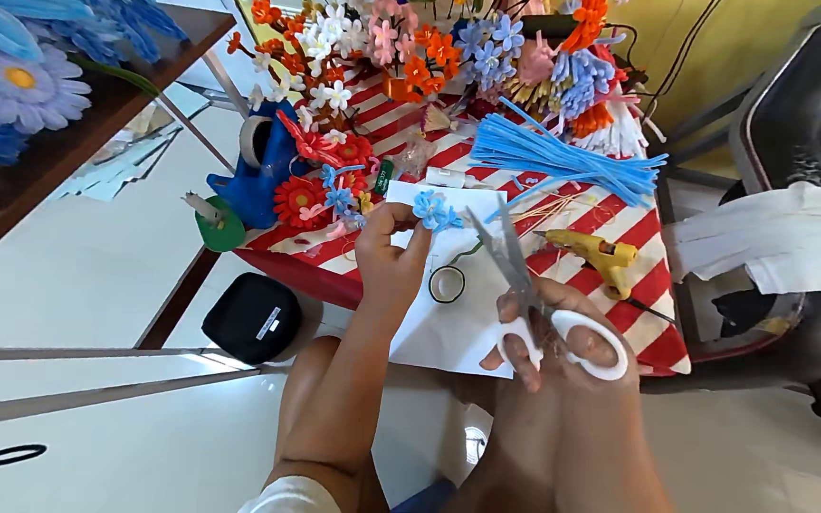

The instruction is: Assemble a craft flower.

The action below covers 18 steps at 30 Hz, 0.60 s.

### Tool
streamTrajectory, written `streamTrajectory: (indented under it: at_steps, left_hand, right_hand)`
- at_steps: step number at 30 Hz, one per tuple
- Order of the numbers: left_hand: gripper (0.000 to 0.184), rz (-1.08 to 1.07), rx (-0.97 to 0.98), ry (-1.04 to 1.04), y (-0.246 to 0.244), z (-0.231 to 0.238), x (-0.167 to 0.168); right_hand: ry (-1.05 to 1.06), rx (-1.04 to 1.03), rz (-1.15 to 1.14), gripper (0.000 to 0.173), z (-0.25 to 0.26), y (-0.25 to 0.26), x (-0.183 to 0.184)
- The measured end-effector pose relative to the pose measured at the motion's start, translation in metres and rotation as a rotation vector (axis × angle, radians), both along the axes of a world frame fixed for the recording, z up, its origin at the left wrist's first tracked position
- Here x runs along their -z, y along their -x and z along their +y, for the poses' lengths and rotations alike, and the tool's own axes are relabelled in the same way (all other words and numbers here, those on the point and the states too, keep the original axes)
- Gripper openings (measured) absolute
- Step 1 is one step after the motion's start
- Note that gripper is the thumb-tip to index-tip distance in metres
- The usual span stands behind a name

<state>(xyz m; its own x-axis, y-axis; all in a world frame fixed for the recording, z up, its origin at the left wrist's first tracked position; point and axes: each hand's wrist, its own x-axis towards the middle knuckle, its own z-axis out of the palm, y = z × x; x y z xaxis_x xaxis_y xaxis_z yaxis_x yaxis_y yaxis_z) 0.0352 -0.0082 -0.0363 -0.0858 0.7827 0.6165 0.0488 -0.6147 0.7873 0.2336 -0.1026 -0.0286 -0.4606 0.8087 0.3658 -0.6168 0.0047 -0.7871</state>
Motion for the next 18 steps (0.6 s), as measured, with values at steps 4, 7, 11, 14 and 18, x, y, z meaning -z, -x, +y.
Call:
streamTrajectory:
  at_steps: [4, 7, 11, 14, 18]
  left_hand:
    - [0.002, 0.170, -0.208, -0.201, 0.000, 0.003, 0.005]
    - [0.001, 0.211, -0.263, -0.263, 0.001, 0.004, 0.005]
    - [0.001, 0.193, -0.261, -0.288, 0.001, 0.005, 0.006]
    - [0.001, 0.177, -0.248, -0.285, 0.001, 0.004, 0.005]
    - [0.002, 0.176, -0.245, -0.297, -0.001, 0.004, 0.005]
  right_hand:
    - [0.039, -0.031, -0.028, 0.037, 0.000, 0.010, -0.006]
    - [0.037, -0.008, -0.044, 0.034, 0.000, 0.012, -0.008]
    - [0.062, 0.017, -0.072, 0.033, 0.000, 0.013, -0.010]
    - [0.063, 0.023, -0.077, 0.034, 0.001, 0.014, -0.009]
    - [0.073, 0.031, -0.078, 0.033, 0.001, 0.014, -0.009]
